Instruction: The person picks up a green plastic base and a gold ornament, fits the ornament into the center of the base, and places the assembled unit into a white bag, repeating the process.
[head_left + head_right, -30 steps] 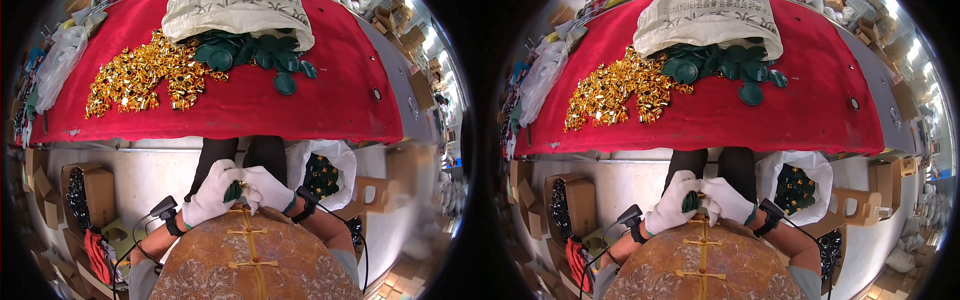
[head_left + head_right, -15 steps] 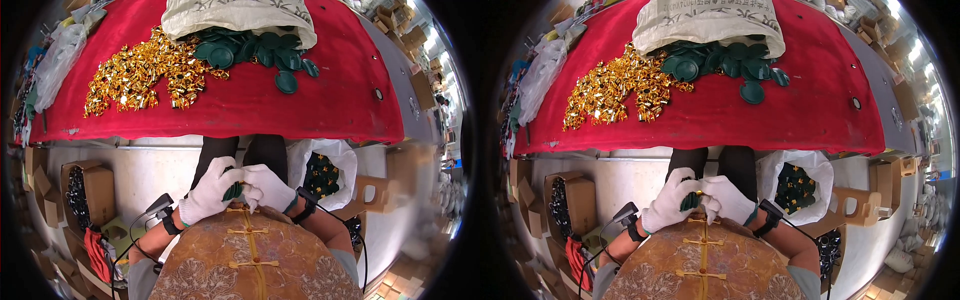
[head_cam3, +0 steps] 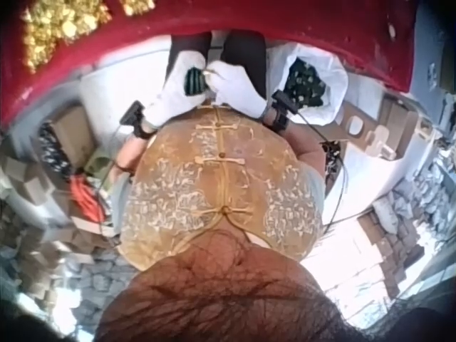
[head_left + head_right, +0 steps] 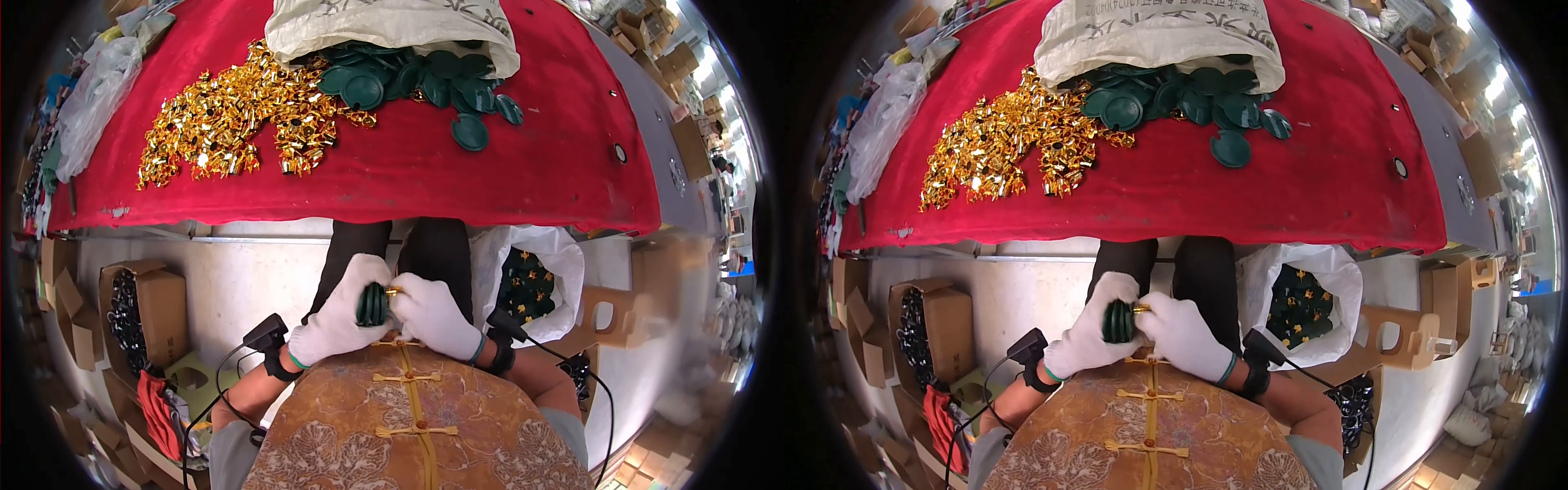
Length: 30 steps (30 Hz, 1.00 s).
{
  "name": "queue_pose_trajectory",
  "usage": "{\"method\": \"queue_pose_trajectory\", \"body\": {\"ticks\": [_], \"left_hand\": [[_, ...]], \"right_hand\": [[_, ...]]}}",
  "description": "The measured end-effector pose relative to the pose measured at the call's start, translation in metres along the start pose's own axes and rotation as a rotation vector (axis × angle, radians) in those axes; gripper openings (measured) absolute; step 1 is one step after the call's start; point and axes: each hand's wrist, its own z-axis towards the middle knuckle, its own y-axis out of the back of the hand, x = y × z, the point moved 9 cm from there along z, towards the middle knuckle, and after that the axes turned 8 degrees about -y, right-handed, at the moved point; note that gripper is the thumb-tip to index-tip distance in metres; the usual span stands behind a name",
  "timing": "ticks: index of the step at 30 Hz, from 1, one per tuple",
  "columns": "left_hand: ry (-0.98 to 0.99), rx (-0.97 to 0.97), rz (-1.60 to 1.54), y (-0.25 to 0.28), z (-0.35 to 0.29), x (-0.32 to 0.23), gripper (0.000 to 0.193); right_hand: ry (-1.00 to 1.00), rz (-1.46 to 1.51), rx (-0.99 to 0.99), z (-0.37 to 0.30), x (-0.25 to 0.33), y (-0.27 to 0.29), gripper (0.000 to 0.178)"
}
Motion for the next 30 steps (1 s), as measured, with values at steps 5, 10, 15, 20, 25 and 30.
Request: {"method": "queue_pose_trajectory", "body": {"ticks": [5, 10, 15, 20, 25, 30], "left_hand": [[-0.193, 0.037, 0.426, -0.008, 0.0, -0.018, 0.075], [0.38, -0.131, -0.518, -0.004, -0.007, 0.014, 0.075], [0.157, -0.101, -0.318, -0.007, -0.006, 0.014, 0.073], [-0.203, 0.079, 0.448, -0.01, 0.007, -0.02, 0.064], [0.126, -0.097, -0.129, -0.001, -0.003, 0.012, 0.069], [0.535, -0.185, -0.907, -0.024, -0.017, 0.029, 0.076]], "right_hand": [[-0.08, 0.122, 0.177, 0.007, -0.013, 0.001, 0.03], [-0.072, -0.11, -0.017, 0.016, 0.009, 0.025, 0.03], [-0.133, -0.042, -0.026, 0.003, 0.0, 0.008, 0.029], [-0.983, 1.333, 0.446, -0.013, -0.038, -0.026, 0.025], [-0.389, 0.348, 0.193, 0.015, -0.026, 0.005, 0.033], [-0.006, -0.14, -0.002, 0.003, 0.002, 0.006, 0.04]]}}
